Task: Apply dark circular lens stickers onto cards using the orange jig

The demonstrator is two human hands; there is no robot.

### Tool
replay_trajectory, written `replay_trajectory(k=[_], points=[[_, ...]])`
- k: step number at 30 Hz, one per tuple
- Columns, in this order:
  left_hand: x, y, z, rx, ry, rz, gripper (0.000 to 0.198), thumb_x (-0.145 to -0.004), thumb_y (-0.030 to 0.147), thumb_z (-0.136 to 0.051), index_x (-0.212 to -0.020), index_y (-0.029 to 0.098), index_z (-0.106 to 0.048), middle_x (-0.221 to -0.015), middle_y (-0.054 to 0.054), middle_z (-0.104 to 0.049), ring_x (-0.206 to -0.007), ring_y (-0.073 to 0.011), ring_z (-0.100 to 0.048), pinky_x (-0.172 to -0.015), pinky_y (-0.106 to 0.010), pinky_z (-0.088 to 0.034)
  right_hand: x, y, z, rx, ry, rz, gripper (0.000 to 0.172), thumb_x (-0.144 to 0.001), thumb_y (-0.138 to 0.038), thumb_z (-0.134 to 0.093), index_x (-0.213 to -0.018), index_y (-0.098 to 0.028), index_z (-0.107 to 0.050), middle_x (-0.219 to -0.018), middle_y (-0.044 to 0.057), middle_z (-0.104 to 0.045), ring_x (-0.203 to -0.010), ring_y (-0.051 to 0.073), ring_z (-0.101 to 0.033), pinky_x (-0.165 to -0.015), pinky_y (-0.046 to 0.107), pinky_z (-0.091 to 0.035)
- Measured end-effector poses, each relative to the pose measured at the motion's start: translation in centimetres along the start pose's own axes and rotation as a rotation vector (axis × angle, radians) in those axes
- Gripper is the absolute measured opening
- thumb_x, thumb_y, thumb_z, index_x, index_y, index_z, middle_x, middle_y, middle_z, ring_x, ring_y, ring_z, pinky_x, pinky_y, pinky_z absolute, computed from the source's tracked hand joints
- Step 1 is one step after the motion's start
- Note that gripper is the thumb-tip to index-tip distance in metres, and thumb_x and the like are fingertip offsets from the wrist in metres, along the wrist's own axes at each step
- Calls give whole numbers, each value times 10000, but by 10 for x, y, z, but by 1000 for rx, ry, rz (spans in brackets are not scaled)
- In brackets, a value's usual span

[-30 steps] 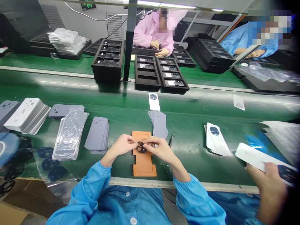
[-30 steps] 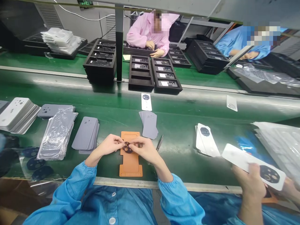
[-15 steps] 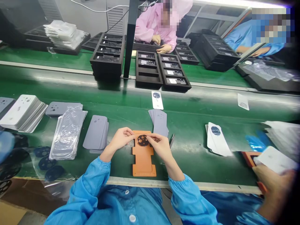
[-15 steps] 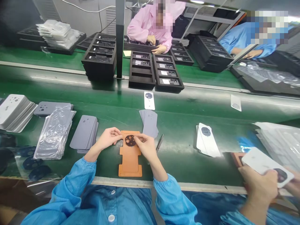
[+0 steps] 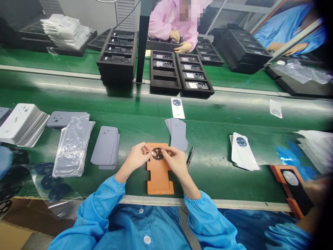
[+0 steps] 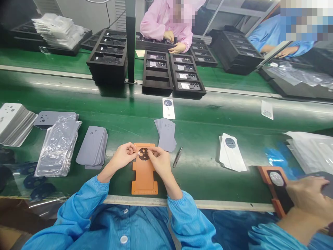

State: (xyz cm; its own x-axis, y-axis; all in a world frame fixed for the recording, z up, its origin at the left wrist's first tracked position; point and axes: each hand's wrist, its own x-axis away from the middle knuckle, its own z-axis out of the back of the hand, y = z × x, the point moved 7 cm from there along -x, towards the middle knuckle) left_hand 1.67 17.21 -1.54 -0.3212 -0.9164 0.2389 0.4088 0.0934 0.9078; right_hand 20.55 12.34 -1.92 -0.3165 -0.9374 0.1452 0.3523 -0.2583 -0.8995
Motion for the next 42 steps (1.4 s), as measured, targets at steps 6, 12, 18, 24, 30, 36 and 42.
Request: replay_trajectory(k=[6,12,18,24,30,36,42], points=[[1,0,-2,-45,24,-5,100,-728,249,-663,-755,198,-580,-573,73,-470,-556,-105,-472,-550,-222,-352,2,-2,0,20,20,37,294,-825,-422,-662,-913,-179,-803,-622,20,-635,-550,152,-488,-555,298,-416],[1,-2,-1,-61,27,-6,66,-729,216,-623,-777,199,-581,-592,71,-485,-562,-101,-467,-555,-221,-356,7,-7,0,5,36,41,283,-822,-407,-654,-920,-183,-797,-607,3,-592,-539,146,-464,-540,291,-398],[2,0,-2,-37,2,6,113,-723,253,-651,-790,200,-578,-594,78,-455,-563,-100,-447,-550,-221,-339,10,-5,-1,1,61,58,257,-829,-389,-654,-922,-191,-789,-608,-7,-584,-537,144,-463,-552,293,-401],[5,3,-3,-31,36,-5,125,-706,237,-649,-771,207,-546,-586,86,-417,-559,-100,-409,-556,-226,-330,12,-8,2,48,107,177,192,-850,-345,-658,-922,-213,-776,-828,36,-652,-604,141,-492,-631,302,-449],[4,-2,-5,-13,41,3,124,-696,227,-656,-761,209,-552,-589,91,-373,-545,-95,-371,-537,-227,-300,5,8,10,-29,110,57,326,-766,-492,-758,-900,-195,-766,-813,46,-644,-637,154,-528,-658,322,-486],[3,-6,-6,-33,37,7,142,-695,235,-664,-773,213,-547,-593,92,-389,-548,-97,-395,-543,-229,-309,-6,23,9,-195,-56,-127,464,-634,-524,-860,-877,-139,-771,-667,21,-643,-594,140,-545,-580,293,-467],[4,-2,-4,-55,35,1,155,-685,209,-653,-784,218,-534,-592,93,-399,-552,-101,-404,-548,-231,-309,-11,27,9,-211,-88,-182,432,-603,-477,-879,-862,-145,-780,-769,76,-734,-676,181,-642,-642,317,-527]])
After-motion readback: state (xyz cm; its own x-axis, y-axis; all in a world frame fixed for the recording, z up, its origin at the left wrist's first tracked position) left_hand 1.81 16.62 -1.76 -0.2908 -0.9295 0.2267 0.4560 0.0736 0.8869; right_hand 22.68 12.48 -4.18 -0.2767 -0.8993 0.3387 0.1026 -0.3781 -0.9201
